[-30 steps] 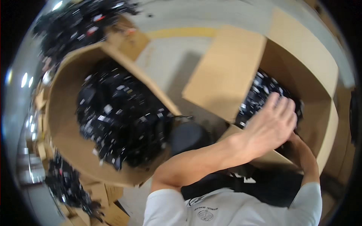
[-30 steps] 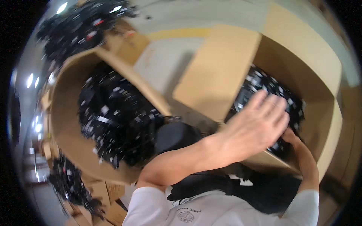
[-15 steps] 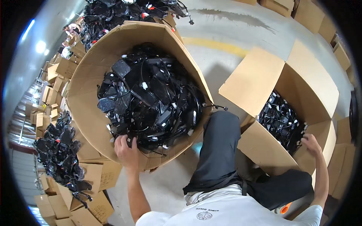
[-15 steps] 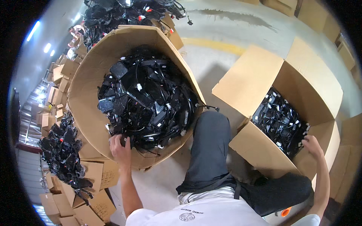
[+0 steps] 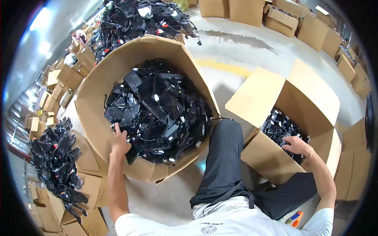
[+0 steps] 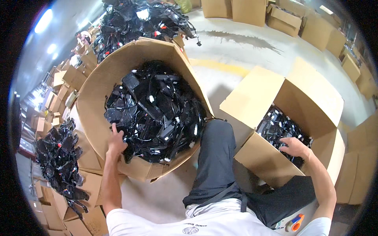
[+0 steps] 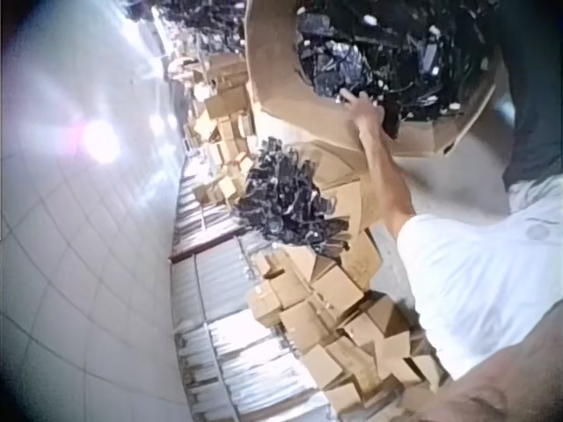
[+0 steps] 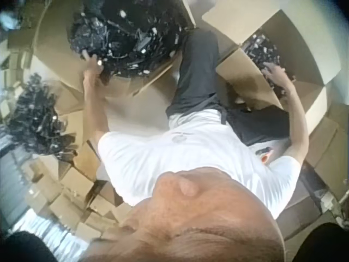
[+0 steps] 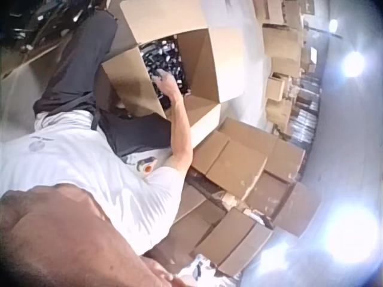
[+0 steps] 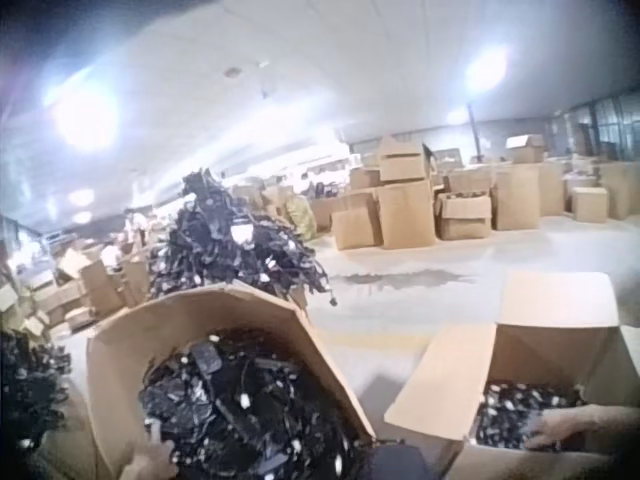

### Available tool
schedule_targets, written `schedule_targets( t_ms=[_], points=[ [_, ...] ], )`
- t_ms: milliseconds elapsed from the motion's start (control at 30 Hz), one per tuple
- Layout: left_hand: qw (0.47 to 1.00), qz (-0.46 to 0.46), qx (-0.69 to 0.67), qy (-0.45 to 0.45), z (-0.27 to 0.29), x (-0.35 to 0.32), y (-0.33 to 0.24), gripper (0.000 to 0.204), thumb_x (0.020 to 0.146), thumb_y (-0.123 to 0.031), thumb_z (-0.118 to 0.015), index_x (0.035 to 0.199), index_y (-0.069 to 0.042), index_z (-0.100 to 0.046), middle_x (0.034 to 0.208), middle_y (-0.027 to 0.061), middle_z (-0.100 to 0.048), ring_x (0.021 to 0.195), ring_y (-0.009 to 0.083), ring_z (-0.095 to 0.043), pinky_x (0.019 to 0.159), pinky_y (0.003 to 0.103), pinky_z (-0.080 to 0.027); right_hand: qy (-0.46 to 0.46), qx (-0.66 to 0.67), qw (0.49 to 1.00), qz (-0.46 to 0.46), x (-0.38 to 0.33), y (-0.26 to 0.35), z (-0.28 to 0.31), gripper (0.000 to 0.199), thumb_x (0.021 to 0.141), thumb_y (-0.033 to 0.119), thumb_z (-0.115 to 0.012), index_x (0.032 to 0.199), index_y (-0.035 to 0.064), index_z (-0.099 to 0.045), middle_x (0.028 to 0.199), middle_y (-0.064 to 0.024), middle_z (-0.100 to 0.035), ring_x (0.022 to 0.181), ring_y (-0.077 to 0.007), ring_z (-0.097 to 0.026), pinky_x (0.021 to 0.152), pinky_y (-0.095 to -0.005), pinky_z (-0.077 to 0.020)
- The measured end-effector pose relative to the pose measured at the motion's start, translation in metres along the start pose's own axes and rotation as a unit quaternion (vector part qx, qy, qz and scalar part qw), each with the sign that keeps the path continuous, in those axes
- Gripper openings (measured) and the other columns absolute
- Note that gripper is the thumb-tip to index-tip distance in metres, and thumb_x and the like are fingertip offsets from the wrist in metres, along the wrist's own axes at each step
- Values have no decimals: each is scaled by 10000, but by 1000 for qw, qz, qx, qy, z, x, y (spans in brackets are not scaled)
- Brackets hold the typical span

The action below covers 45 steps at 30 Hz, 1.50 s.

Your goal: The person sits on the floor in a warehouse and packs black electronic devices into a cardboard box. They pick up each device from a large pile, briefly inspect it, and place it into the box one by one. The person also handles a label and a tape dispenser at the beginning of the clip.

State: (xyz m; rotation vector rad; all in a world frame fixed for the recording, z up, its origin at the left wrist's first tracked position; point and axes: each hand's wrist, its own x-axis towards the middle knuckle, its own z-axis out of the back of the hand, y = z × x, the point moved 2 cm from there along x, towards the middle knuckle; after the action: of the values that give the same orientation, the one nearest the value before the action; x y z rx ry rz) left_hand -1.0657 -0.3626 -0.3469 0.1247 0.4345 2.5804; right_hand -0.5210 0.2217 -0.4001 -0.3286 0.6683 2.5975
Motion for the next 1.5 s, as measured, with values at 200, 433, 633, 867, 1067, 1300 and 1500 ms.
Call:
schedule_targets(
  t_ms=[200, 433, 633, 867, 1067, 1300, 1500],
  points=[
    [995, 11, 28, 94, 27, 5, 11, 459, 691, -331, -868, 1085, -112, -782, 1555, 202, -392, 1249, 449, -535, 1104, 515, -452, 33, 15, 997, -66, -35, -32, -15, 335, 896, 284, -718, 1067, -1, -680, 918, -228, -718, 835, -360, -700, 763, -455, -533],
    [978, -59, 77, 185, 33, 28, 36, 513, 677, -364, -876, 1091, -72, -795, 1559, 195, -392, 1355, 442, -453, 1078, 471, -500, 62, -18, 996, -60, -50, -73, -45, 323, 895, 291, -675, 1056, 12, -683, 935, -251, -706, 856, -412, -692, 769, -483, -542],
    [996, -32, 15, 81, -13, -12, 14, 439, 721, -191, -834, 1072, 37, -702, 1370, 300, -470, 1065, 449, -662, 953, 483, -568, 28, 10, 997, -77, -62, -46, -20, 373, 892, 301, -682, 1154, 36, -702, 1000, -227, -736, 914, -377, -719, 816, -448, -568],
    [997, -49, -37, -42, -6, -42, 23, 361, 798, -120, -775, 1136, -17, -701, 1194, 273, -582, 921, 466, -691, 858, 518, -570, 42, 3, 996, -78, -59, -50, -18, 328, 899, 316, -686, 947, -5, -643, 820, -210, -694, 758, -384, -672, 708, -458, -529],
    [979, -73, -183, -61, 121, -74, -2, 318, 745, -129, -811, 1018, 20, -748, 1114, 247, -615, 927, 439, -671, 843, 489, -543, -12, 65, 997, -28, -51, -8, -3, 246, 909, 178, -696, 1067, -6, -655, 833, -186, -697, 752, -310, -671, 719, -409, -540],
    [969, -79, -231, -31, 180, -87, 7, 344, 700, -156, -832, 993, 15, -773, 1017, 213, -659, 955, 386, -669, 865, 422, -533, -57, 83, 989, 110, -6, 121, 53, 455, 923, 178, -703, 1313, -44, -629, 1235, -239, -694, 1110, -376, -689, 967, -434, -550],
    [834, -11, -489, -256, 303, -89, 58, 338, 928, -171, -746, 1175, 46, -665, 1077, 94, -703, 869, 150, -643, 786, 279, -535, -3, 117, 972, 205, 25, 196, 64, 507, 972, 259, -679, 1350, -69, -595, 1301, -257, -665, 1214, -396, -643, 1061, -435, -506]
  ],
)
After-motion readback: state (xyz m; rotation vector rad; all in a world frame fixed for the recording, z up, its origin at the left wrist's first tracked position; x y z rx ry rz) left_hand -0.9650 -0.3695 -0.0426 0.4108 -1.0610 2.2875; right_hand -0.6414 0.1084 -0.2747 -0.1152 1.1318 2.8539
